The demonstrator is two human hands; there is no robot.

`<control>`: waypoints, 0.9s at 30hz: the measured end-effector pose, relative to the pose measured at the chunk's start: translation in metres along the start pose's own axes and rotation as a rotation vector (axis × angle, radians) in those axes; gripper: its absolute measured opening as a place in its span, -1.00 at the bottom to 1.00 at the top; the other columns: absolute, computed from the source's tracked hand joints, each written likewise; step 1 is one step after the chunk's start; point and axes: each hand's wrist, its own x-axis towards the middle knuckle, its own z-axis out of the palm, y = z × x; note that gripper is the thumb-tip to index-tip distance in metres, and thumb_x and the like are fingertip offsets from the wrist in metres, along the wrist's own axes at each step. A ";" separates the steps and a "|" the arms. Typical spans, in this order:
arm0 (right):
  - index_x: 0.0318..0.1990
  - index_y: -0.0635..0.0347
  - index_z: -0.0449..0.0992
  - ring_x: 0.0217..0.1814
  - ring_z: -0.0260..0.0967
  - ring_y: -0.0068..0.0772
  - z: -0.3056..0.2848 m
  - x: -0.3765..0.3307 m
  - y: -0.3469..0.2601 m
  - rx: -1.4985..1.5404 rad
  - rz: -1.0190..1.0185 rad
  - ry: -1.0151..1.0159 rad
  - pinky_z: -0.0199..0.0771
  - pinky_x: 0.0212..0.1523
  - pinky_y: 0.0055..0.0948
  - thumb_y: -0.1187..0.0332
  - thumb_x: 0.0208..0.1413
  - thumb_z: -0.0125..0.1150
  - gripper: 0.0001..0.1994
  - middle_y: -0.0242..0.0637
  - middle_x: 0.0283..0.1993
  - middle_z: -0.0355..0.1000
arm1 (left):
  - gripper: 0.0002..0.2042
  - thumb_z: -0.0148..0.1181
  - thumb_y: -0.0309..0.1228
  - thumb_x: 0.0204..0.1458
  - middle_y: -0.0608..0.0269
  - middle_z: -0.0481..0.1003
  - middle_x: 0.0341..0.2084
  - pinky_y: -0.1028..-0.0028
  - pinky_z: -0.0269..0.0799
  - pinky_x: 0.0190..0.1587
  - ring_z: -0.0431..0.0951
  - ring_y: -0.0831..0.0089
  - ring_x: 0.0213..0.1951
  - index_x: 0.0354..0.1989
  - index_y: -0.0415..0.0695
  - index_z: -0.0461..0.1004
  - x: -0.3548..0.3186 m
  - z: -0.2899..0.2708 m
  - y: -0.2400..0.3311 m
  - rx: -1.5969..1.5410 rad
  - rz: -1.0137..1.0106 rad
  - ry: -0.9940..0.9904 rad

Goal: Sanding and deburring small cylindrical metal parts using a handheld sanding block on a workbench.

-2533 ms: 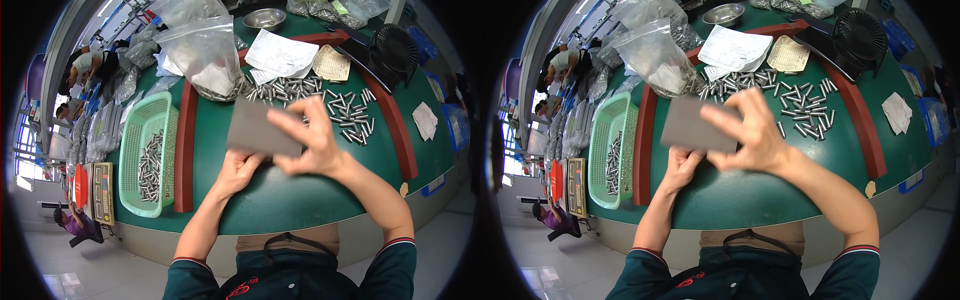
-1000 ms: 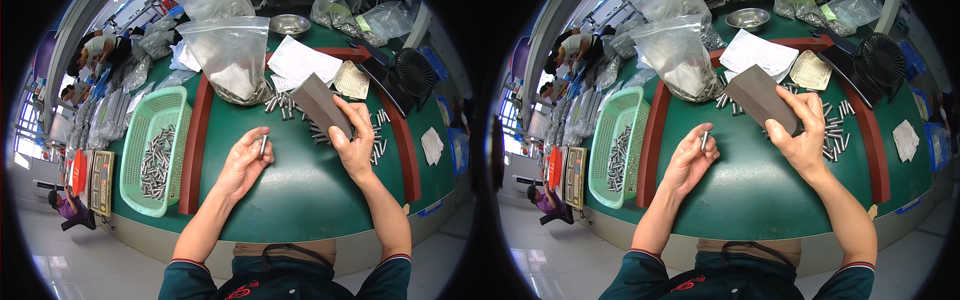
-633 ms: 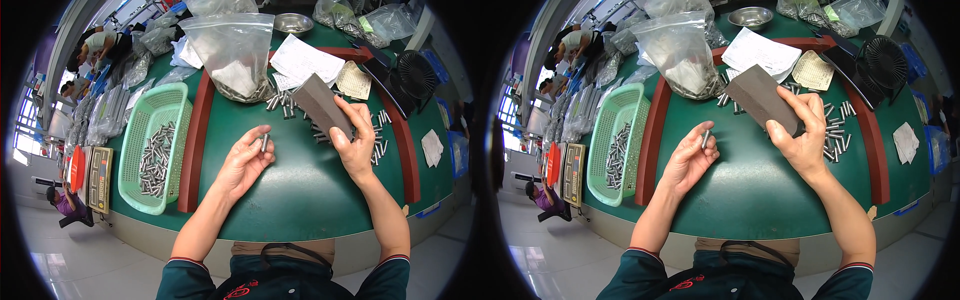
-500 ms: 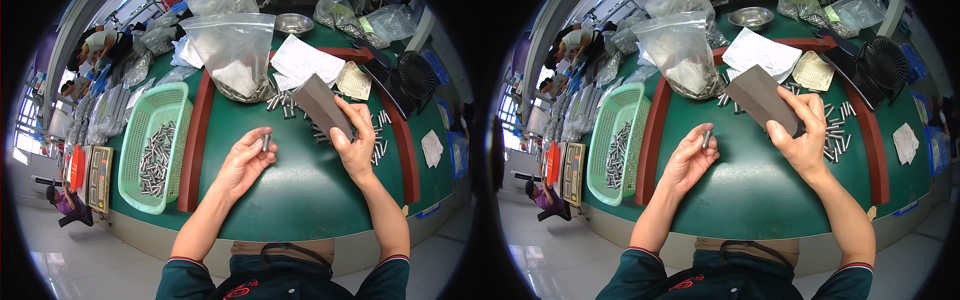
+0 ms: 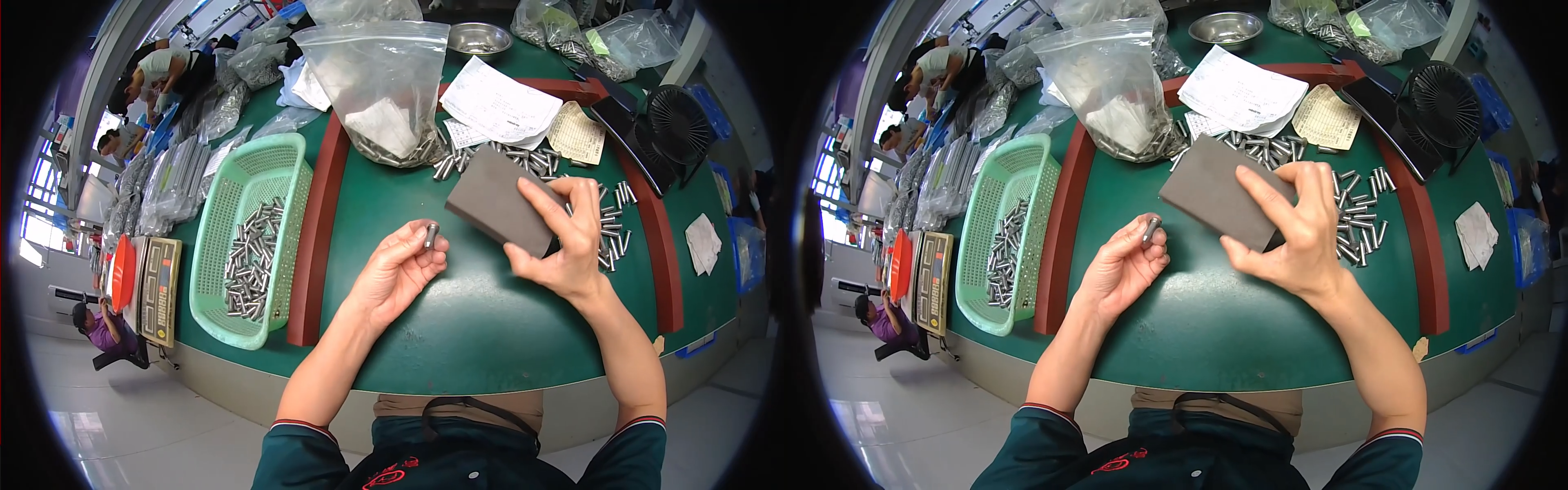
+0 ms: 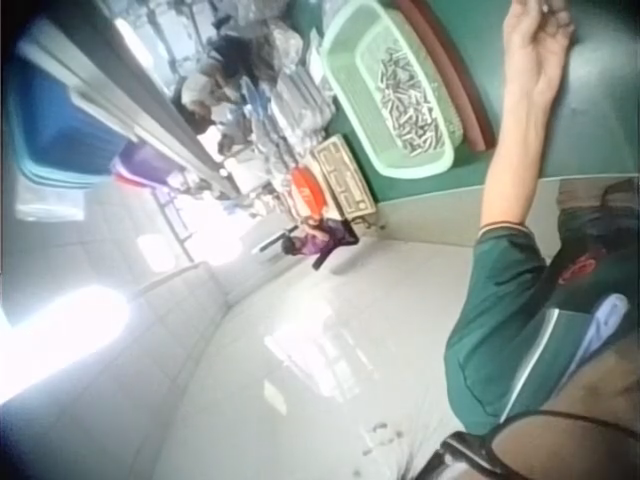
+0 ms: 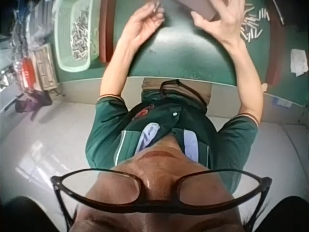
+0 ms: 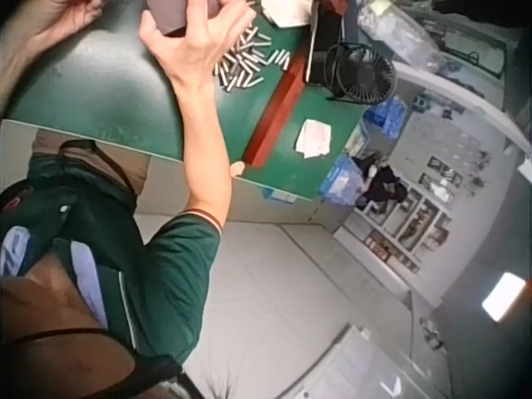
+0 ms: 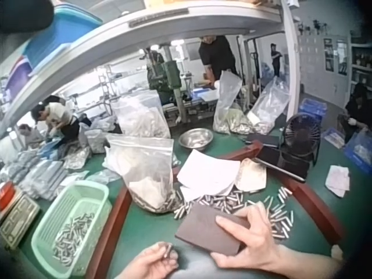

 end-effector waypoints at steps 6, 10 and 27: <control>-0.01 0.15 0.55 -0.24 0.17 -0.15 0.003 -0.002 -0.007 0.005 -0.058 -0.028 0.25 -0.24 -0.21 0.22 -0.56 0.47 -0.29 -0.13 -0.26 0.24 | -0.88 0.10 -0.43 0.18 0.13 0.54 -0.39 0.47 0.58 -0.24 0.58 0.45 -0.40 -0.20 -0.21 0.41 -0.001 0.004 0.000 0.141 0.021 0.076; -0.01 0.12 0.55 -0.23 0.18 -0.15 0.003 -0.002 -0.010 -0.004 -0.079 -0.053 0.25 -0.22 -0.21 0.21 -0.56 0.46 -0.28 -0.14 -0.25 0.24 | -0.91 0.11 -0.44 0.18 0.12 0.54 -0.40 0.48 0.57 -0.23 0.58 0.44 -0.39 -0.25 -0.19 0.40 -0.003 0.007 0.001 0.193 0.042 0.107; -0.02 0.10 0.56 -0.22 0.17 -0.15 -0.008 0.001 -0.008 -0.086 -0.135 -0.024 0.22 -0.20 -0.22 0.24 -0.58 0.45 -0.30 -0.16 -0.21 0.25 | -0.92 0.11 -0.44 0.17 0.21 0.49 -0.45 0.49 0.51 -0.25 0.52 0.51 -0.43 -0.23 -0.17 0.41 -0.002 0.005 0.004 0.138 0.090 0.147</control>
